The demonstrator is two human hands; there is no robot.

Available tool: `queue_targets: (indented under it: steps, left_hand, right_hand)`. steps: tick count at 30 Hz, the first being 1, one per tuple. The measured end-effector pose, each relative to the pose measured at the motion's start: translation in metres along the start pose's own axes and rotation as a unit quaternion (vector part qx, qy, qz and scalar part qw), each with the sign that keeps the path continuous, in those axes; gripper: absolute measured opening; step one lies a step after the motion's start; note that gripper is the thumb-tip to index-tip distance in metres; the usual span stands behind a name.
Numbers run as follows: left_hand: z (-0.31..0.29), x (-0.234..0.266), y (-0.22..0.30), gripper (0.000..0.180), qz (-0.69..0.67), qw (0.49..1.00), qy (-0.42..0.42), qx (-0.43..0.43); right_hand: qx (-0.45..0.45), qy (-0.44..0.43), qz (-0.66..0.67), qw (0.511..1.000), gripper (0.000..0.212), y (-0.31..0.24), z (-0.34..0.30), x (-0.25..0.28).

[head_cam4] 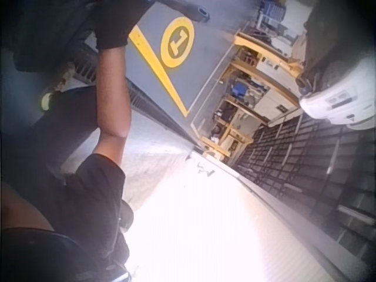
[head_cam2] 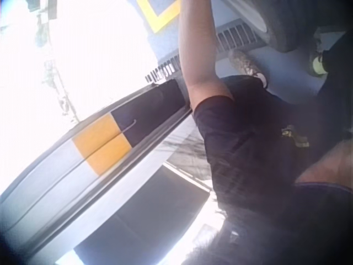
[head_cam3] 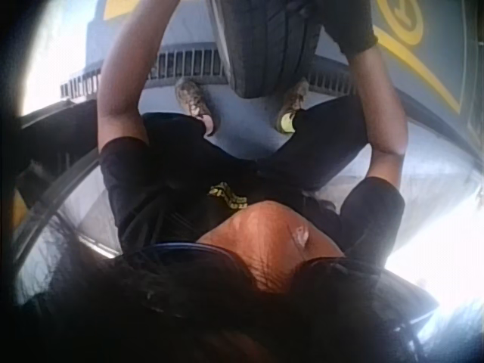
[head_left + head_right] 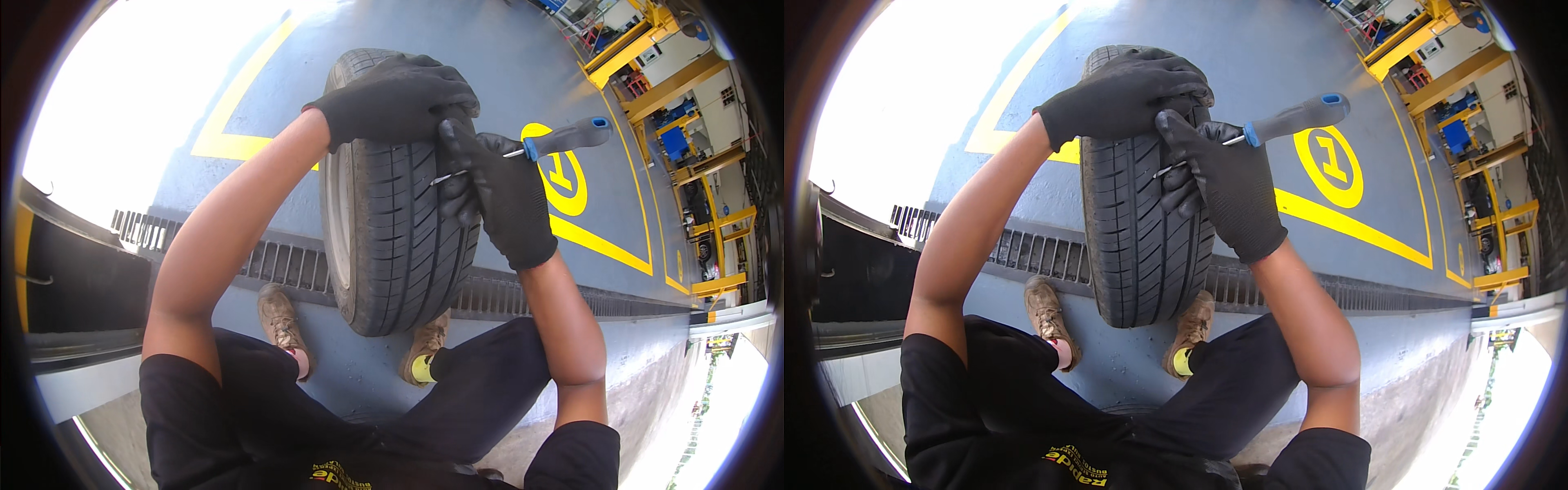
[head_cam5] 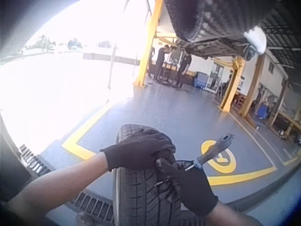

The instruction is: The person uses a screwdriver to probe and manipulate a puncture in a car tire, repeatedly inserting and removing the tool while rotating the tire. The tire is then set down on the floor.

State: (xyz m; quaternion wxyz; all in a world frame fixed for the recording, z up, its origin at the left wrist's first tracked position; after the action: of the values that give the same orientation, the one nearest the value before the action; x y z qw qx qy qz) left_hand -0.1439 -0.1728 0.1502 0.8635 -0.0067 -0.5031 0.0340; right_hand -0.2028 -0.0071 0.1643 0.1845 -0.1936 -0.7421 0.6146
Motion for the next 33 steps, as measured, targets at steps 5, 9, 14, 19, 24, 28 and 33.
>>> queue_targets:
  steps: [5,9,14,19,24,28,33]
  left_hand:
    - [0.002,-0.006,0.0,0.04,0.005,1.0,0.002,0.014]
    - [0.009,-0.009,0.001,0.041,-0.012,1.0,0.009,0.003]
    - [0.009,-0.01,0.009,0.046,-0.029,0.999,0.015,-0.021]
    - [0.014,-0.011,0.019,0.049,-0.028,1.0,0.01,-0.01]
    - [0.026,-0.021,0.025,0.045,-0.033,0.999,0.008,-0.013]
    - [0.031,-0.023,0.032,0.041,-0.028,0.999,-0.003,-0.017]
    - [0.036,-0.016,0.041,0.039,0.003,0.999,-0.053,-0.009]
  right_hand:
    - [0.069,-0.013,0.035,0.997,0.036,0.007,0.006,0.011]
    - [0.061,0.025,0.061,0.996,0.034,0.005,0.007,0.014]
    - [0.083,0.063,0.005,0.995,0.041,0.008,-0.002,0.003]
    - [0.116,0.097,0.009,0.988,0.04,0.007,-0.006,0.01]
    - [0.099,0.128,0.034,0.986,0.038,0.006,-0.01,0.02]
    - [0.087,0.149,0.034,0.985,0.037,0.006,-0.014,0.025]
    - [0.118,0.16,0.02,0.98,0.037,0.011,-0.017,0.032]
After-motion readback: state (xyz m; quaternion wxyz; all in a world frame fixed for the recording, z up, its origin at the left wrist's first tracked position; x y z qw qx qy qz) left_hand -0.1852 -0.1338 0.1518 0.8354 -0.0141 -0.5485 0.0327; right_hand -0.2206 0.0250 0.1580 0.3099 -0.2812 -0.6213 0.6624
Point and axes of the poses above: each hand's wrist, its own z-axis towards the middle knuckle, its own x-axis out of the back of the hand, y = z × x, the point moved 4 cm from there along z, towards the middle knuckle, and after that the axes turned 11 degrees about z, right-handed, at the moved point
